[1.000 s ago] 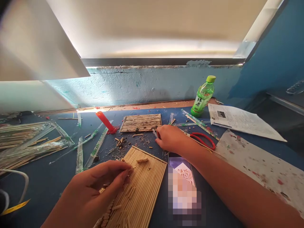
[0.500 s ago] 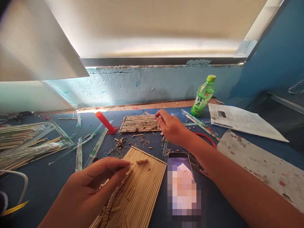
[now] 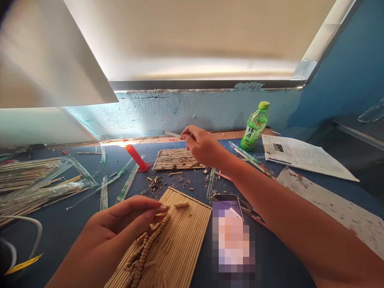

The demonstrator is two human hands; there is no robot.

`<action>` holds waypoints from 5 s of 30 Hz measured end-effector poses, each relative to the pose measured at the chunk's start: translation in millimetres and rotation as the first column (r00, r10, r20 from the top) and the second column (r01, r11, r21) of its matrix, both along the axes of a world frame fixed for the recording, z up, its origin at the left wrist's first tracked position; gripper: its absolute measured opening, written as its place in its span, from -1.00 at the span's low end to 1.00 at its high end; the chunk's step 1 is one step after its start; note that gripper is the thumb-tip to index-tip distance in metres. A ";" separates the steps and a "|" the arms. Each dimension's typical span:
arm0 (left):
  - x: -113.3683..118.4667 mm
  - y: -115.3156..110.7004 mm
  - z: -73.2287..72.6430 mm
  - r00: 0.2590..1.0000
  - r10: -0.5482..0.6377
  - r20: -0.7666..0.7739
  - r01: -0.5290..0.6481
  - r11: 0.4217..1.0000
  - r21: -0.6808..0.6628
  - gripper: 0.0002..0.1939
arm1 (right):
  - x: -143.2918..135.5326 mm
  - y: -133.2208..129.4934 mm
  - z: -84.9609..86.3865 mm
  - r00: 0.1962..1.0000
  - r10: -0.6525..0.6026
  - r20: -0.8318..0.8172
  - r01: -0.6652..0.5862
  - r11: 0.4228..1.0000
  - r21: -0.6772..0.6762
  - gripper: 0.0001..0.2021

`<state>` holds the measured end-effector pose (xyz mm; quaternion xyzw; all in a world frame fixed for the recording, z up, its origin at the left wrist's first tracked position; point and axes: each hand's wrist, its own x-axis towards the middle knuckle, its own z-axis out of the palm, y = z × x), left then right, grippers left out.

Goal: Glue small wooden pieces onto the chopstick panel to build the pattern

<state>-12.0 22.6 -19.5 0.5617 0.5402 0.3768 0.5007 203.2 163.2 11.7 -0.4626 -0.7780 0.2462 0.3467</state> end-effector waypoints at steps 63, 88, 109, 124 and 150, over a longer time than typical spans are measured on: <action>2.4 -2.4 -15.5 0.999 0.021 0.031 -0.023 0.998 0.055 -0.89 | -105.9 44.1 -12.5 0.963 0.142 0.228 -0.181 0.971 0.159 -0.79; -2.6 1.8 -16.3 0.998 0.025 -0.049 -0.022 0.998 0.064 -0.90 | -101.5 38.8 -14.5 0.971 0.157 0.181 -0.187 0.969 0.163 -0.78; -2.6 4.5 -18.7 0.999 0.036 -0.039 -0.034 0.997 0.064 -0.87 | -103.0 40.6 -15.4 0.969 0.154 0.194 -0.183 0.973 0.138 -0.80; -9.9 9.4 -17.1 0.980 0.164 -0.114 -0.148 0.979 0.138 -0.78 | -14.6 -17.4 -33.0 0.996 0.044 -0.071 -0.059 0.974 -0.220 -0.75; -3.3 15.3 -33.2 0.958 0.225 -0.178 -0.160 0.934 0.319 -0.87 | 23.8 -99.8 -51.9 0.990 0.140 -0.015 -0.132 0.893 -0.431 -0.69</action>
